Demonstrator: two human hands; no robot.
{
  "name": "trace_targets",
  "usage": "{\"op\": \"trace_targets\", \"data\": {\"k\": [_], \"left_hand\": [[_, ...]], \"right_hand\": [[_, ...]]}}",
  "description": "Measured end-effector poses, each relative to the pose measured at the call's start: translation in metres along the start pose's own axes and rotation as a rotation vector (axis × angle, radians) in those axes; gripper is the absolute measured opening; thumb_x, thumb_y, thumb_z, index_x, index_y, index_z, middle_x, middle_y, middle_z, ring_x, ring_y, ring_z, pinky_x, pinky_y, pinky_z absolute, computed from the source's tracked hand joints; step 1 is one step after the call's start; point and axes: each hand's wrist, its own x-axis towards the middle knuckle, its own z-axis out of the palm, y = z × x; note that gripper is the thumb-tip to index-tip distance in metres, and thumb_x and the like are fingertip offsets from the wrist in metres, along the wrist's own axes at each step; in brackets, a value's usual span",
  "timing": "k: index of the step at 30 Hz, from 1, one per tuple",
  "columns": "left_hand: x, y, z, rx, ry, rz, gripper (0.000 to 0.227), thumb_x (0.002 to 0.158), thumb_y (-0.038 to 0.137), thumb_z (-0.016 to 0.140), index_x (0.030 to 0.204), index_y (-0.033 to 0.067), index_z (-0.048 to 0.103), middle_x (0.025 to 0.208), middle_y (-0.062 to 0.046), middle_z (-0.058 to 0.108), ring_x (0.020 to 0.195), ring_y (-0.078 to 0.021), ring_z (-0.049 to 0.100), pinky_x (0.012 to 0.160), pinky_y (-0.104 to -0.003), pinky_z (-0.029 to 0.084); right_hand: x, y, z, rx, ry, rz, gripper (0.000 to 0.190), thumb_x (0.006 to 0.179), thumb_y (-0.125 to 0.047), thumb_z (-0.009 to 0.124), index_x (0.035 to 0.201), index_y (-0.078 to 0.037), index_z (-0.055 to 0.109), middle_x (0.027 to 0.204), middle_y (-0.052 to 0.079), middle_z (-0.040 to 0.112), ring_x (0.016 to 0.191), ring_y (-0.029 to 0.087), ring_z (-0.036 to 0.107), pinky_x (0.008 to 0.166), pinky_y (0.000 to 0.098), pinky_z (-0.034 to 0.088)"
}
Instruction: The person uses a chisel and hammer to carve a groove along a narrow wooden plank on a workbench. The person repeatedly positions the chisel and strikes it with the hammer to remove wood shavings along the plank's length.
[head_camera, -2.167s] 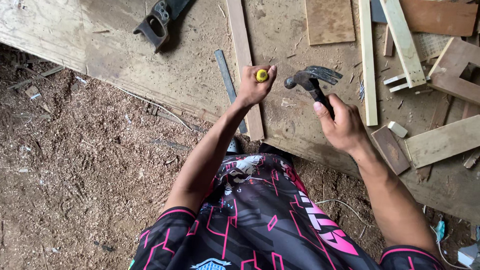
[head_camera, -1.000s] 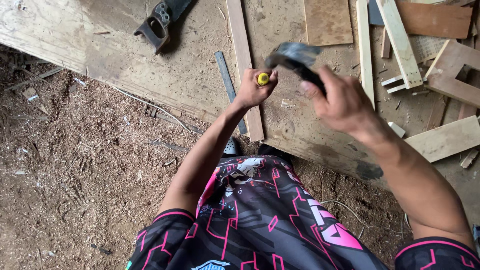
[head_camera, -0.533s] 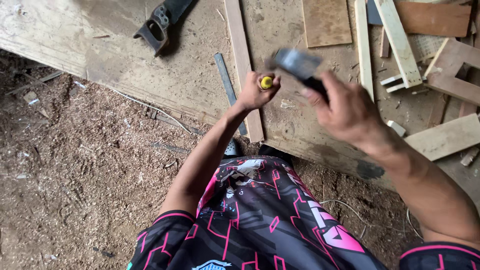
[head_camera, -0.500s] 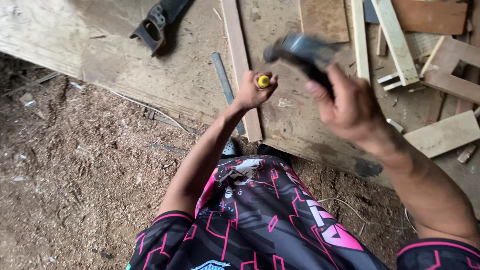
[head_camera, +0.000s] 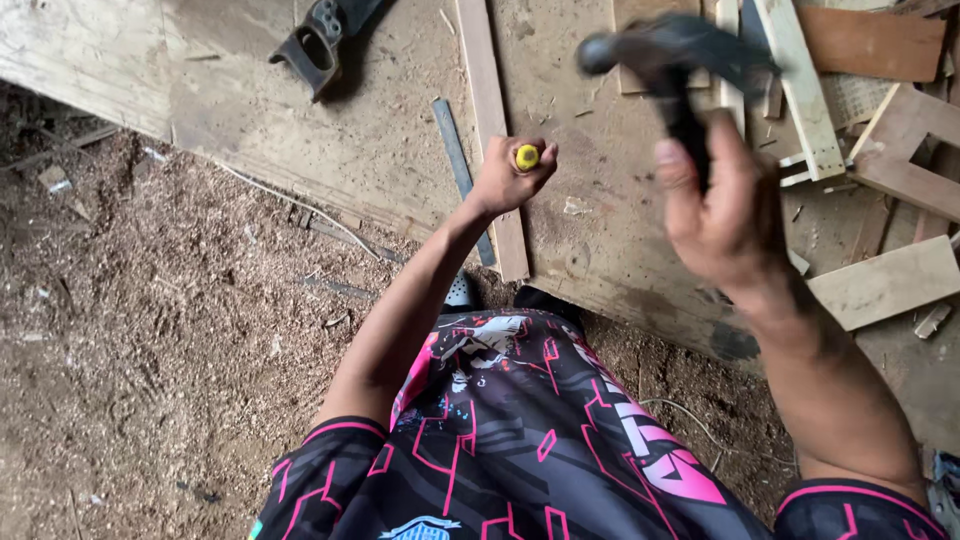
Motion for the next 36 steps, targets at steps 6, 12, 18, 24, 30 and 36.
{"op": "trace_targets", "data": {"k": [6, 12, 18, 24, 30, 36], "left_hand": [[-0.001, 0.006, 0.003, -0.018, -0.025, 0.05, 0.028, 0.093, 0.02, 0.07, 0.073, 0.0018, 0.062, 0.055, -0.01, 0.051, 0.05, -0.014, 0.046, 0.047, -0.034, 0.042], [0.008, 0.007, 0.007, 0.08, -0.045, 0.056, 0.035, 0.099, 0.024, 0.067, 0.073, 0.0012, 0.062, 0.055, -0.013, 0.049, 0.047, -0.0174, 0.044, 0.049, -0.035, 0.043], [0.005, 0.002, 0.002, -0.023, -0.044, 0.146, 0.023, 0.096, 0.02, 0.068, 0.083, 0.0017, 0.068, 0.062, -0.009, 0.061, 0.053, -0.0154, 0.056, 0.052, -0.033, 0.048], [0.011, -0.024, -0.002, -0.19, 0.072, -0.267, 0.023, 0.095, 0.024, 0.068, 0.078, 0.0077, 0.066, 0.061, 0.0, 0.061, 0.05, -0.0121, 0.058, 0.044, -0.033, 0.049], [0.018, -0.065, -0.048, -0.539, 0.677, -0.393, 0.046, 0.103, 0.038, 0.069, 0.07, 0.0159, 0.046, 0.057, 0.006, 0.045, 0.047, -0.0078, 0.041, 0.044, -0.027, 0.034], [-0.007, -0.06, -0.046, -0.635, 0.561, -0.206, 0.03, 0.104, 0.042, 0.061, 0.095, 0.0146, 0.051, 0.076, 0.004, 0.054, 0.064, -0.008, 0.053, 0.062, -0.028, 0.051]], "right_hand": [[-0.003, -0.007, 0.034, -0.685, -0.077, -0.223, 0.035, 0.121, -0.032, 0.046, 0.123, 0.002, 0.058, 0.067, -0.003, 0.048, 0.045, 0.008, 0.039, 0.037, 0.0269, 0.033], [-0.006, -0.011, -0.005, -0.014, 0.009, 0.066, 0.034, 0.116, -0.032, 0.044, 0.117, 0.001, 0.052, 0.062, -0.002, 0.048, 0.045, 0.01, 0.047, 0.038, 0.0292, 0.036], [-0.011, -0.002, 0.036, -0.093, 0.043, 0.093, 0.022, 0.117, -0.027, 0.047, 0.109, -0.007, 0.051, 0.061, 0.001, 0.049, 0.044, 0.013, 0.048, 0.037, 0.0291, 0.036], [-0.036, 0.012, 0.035, 0.044, -0.151, 0.211, 0.03, 0.112, -0.03, 0.046, 0.119, -0.002, 0.053, 0.062, 0.002, 0.051, 0.039, 0.012, 0.046, 0.034, 0.0281, 0.037], [-0.057, 0.009, 0.019, 0.132, 0.009, 0.369, 0.032, 0.114, -0.032, 0.054, 0.1, -0.003, 0.057, 0.07, 0.002, 0.061, 0.059, 0.009, 0.057, 0.053, 0.027, 0.044], [-0.084, 0.025, 0.033, 0.25, 0.011, 0.613, 0.033, 0.11, -0.033, 0.056, 0.094, -0.005, 0.057, 0.068, 0.0, 0.059, 0.056, 0.007, 0.052, 0.049, 0.0263, 0.041]]}}
